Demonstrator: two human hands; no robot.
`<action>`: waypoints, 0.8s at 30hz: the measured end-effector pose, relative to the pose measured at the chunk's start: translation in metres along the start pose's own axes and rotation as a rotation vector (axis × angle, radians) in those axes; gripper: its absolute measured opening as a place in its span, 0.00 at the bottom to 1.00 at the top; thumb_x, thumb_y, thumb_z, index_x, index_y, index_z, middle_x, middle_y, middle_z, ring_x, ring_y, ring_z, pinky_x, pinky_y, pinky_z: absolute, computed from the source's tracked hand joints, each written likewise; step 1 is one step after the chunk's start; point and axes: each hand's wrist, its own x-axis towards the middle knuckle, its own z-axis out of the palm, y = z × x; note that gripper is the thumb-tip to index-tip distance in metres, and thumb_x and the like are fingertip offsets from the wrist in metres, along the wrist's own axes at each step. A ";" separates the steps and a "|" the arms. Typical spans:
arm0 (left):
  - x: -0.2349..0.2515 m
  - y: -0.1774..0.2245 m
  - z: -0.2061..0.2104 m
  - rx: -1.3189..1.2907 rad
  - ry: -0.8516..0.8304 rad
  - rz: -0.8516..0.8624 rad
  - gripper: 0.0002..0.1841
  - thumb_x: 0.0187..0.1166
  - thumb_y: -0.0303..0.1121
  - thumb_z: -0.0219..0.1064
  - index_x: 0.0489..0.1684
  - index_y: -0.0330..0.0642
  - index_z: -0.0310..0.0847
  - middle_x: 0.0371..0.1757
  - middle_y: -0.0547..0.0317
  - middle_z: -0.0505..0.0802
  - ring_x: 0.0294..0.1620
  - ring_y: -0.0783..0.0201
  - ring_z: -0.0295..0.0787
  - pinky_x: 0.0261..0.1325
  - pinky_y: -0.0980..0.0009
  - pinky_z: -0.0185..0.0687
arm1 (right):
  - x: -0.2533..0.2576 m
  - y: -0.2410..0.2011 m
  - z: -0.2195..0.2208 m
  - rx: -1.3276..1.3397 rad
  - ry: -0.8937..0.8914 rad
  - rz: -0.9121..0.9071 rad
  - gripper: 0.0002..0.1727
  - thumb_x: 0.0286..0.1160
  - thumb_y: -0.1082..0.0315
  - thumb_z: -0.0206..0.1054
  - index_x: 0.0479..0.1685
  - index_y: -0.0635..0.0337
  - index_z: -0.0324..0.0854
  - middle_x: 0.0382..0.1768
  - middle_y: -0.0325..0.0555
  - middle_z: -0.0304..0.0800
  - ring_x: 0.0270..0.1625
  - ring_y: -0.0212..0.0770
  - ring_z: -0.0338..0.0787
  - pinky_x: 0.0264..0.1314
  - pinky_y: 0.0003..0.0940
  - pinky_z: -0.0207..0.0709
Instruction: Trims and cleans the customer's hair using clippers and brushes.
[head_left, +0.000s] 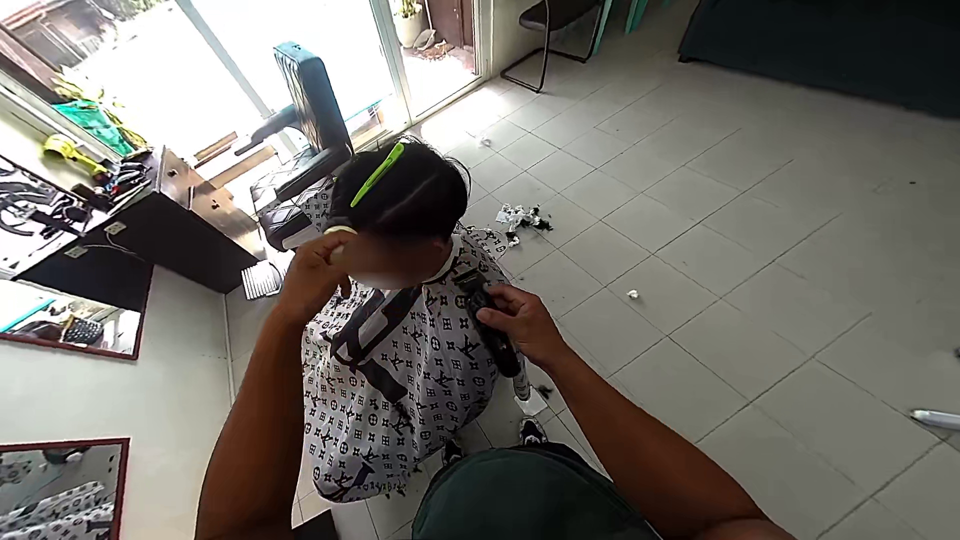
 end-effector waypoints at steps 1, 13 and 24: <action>0.004 -0.005 -0.007 0.098 0.180 0.089 0.06 0.80 0.29 0.67 0.48 0.39 0.86 0.40 0.64 0.95 0.29 0.80 0.88 0.28 0.82 0.82 | 0.005 -0.004 0.014 -0.063 -0.053 0.012 0.21 0.72 0.67 0.74 0.60 0.70 0.81 0.44 0.43 0.94 0.45 0.30 0.93 0.55 0.29 0.88; 0.043 -0.078 -0.022 0.203 0.245 -0.097 0.41 0.62 0.31 0.86 0.82 0.42 0.73 0.74 0.43 0.85 0.74 0.51 0.82 0.78 0.49 0.75 | 0.068 0.007 0.133 -0.200 0.026 0.007 0.25 0.74 0.60 0.78 0.63 0.66 0.78 0.42 0.51 0.93 0.42 0.39 0.92 0.52 0.39 0.86; 0.041 -0.079 -0.021 0.172 0.244 -0.114 0.36 0.65 0.28 0.83 0.79 0.40 0.76 0.74 0.45 0.86 0.72 0.54 0.85 0.76 0.54 0.77 | 0.080 0.012 0.144 -0.217 0.108 0.004 0.27 0.76 0.56 0.76 0.64 0.66 0.77 0.42 0.53 0.92 0.41 0.42 0.92 0.51 0.43 0.85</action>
